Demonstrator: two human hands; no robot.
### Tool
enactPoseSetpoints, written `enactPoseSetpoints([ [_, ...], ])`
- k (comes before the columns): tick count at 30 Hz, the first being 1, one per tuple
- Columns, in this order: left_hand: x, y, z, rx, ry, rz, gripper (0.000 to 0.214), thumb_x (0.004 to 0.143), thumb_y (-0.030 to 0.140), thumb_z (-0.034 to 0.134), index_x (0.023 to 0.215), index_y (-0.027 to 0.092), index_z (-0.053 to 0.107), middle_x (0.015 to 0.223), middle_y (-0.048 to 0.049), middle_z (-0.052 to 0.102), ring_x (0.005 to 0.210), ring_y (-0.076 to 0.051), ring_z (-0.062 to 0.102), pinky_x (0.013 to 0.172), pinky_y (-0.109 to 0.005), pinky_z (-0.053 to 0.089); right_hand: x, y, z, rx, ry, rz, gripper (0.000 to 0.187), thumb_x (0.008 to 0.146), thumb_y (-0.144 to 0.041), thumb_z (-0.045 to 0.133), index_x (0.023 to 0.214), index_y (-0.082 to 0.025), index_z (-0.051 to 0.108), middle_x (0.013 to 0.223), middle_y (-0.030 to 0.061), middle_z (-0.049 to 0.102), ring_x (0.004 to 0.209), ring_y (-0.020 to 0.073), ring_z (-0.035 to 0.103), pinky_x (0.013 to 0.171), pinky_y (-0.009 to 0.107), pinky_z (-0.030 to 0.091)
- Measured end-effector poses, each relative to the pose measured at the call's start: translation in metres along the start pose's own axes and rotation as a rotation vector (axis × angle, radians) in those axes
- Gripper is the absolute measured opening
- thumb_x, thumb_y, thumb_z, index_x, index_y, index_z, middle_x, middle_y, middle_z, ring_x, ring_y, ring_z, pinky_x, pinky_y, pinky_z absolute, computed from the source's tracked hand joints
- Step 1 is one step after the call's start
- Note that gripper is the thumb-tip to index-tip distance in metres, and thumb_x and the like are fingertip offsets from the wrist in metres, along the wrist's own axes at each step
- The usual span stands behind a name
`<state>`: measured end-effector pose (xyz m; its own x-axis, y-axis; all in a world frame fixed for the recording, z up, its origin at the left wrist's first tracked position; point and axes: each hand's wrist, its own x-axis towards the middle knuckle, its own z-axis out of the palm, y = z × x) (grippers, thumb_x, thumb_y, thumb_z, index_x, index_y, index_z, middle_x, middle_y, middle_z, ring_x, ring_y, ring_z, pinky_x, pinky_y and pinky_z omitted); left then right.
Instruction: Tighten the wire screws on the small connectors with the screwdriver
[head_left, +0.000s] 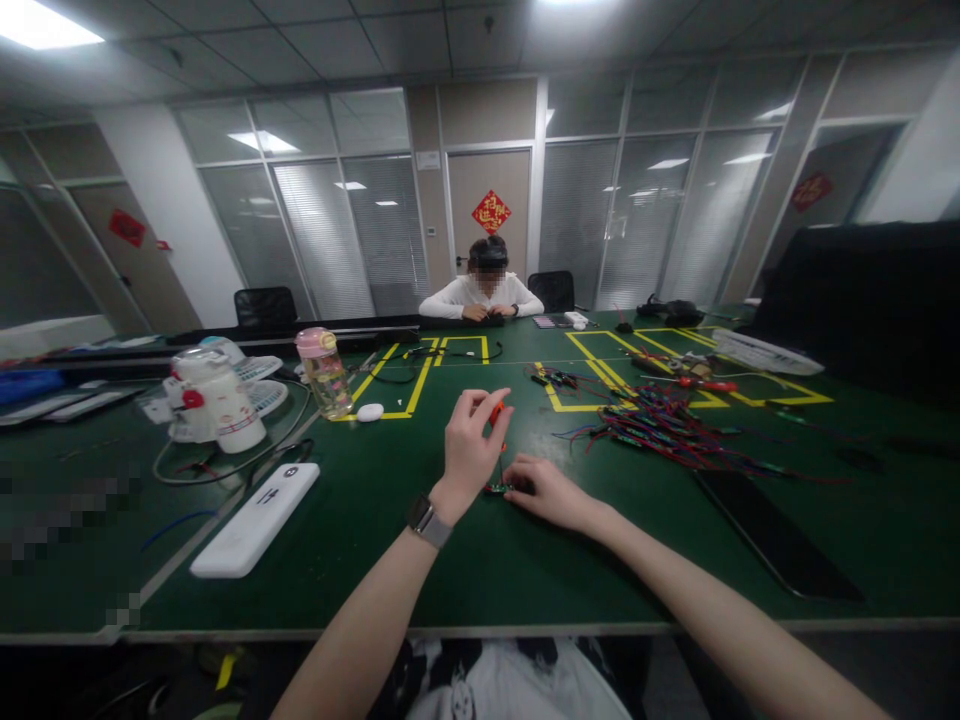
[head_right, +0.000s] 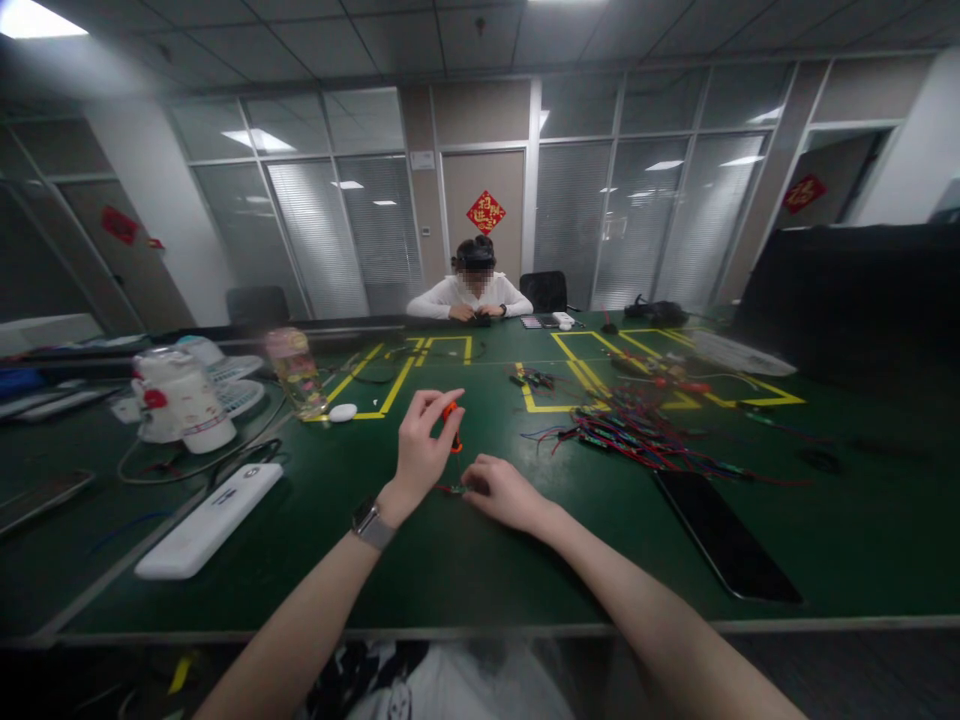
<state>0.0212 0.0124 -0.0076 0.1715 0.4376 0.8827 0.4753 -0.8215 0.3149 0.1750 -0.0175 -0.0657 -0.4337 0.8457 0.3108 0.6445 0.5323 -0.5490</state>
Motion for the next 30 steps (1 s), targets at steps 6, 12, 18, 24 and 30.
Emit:
enactPoseSetpoints([
  [6,0.0026,-0.0014,-0.0003,-0.080,-0.015,-0.049,0.028,0.095,0.021,0.044,0.119,0.021,0.058,0.099,-0.0054,0.061,0.092,-0.016,0.058,0.084,-0.030,0.048,-0.0007,0.0012,-0.0002,-0.002,-0.005,-0.004,0.010,0.079,-0.015,0.064,0.089,-0.016,0.067,0.083,0.0022,0.056,0.071,0.0138,0.055,0.066,0.024,0.044],
  [12,0.0021,-0.0025,0.0003,-0.022,0.032,-0.075,0.022,0.089,0.030,0.057,0.108,0.022,0.066,0.085,-0.0019,0.052,0.078,-0.014,0.055,0.074,-0.027,0.047,-0.0011,0.0025,-0.0003,-0.007,-0.006,0.003,0.011,0.079,-0.015,0.064,0.089,-0.016,0.067,0.083,0.0019,0.056,0.070,0.0135,0.054,0.065,0.024,0.043],
  [18,0.0033,-0.0005,-0.0004,-0.126,-0.047,-0.052,0.033,0.096,0.018,0.038,0.124,0.021,0.056,0.104,-0.0069,0.061,0.097,-0.017,0.058,0.086,-0.031,0.047,-0.0006,0.0018,-0.0001,-0.006,0.003,-0.008,0.010,0.079,-0.015,0.064,0.088,-0.016,0.067,0.082,0.0016,0.056,0.070,0.0135,0.055,0.065,0.024,0.043],
  [24,0.0025,-0.0026,0.0014,-0.044,0.038,-0.051,0.021,0.085,0.029,0.062,0.105,0.022,0.065,0.085,-0.0017,0.055,0.080,-0.015,0.056,0.076,-0.028,0.048,0.0000,0.0006,-0.0005,0.012,-0.003,0.021,0.008,0.078,-0.014,0.065,0.086,-0.016,0.067,0.082,0.0021,0.057,0.068,0.0134,0.056,0.064,0.024,0.044],
  [30,0.0018,0.0021,-0.0023,-0.106,-0.067,-0.016,0.030,0.095,0.019,0.040,0.120,0.021,0.058,0.101,-0.0064,0.059,0.094,-0.016,0.058,0.084,-0.030,0.048,-0.0007,0.0012,-0.0009,0.021,0.007,-0.004,0.007,0.082,-0.018,0.063,0.086,-0.016,0.068,0.083,0.0029,0.059,0.071,0.0143,0.057,0.066,0.024,0.045],
])
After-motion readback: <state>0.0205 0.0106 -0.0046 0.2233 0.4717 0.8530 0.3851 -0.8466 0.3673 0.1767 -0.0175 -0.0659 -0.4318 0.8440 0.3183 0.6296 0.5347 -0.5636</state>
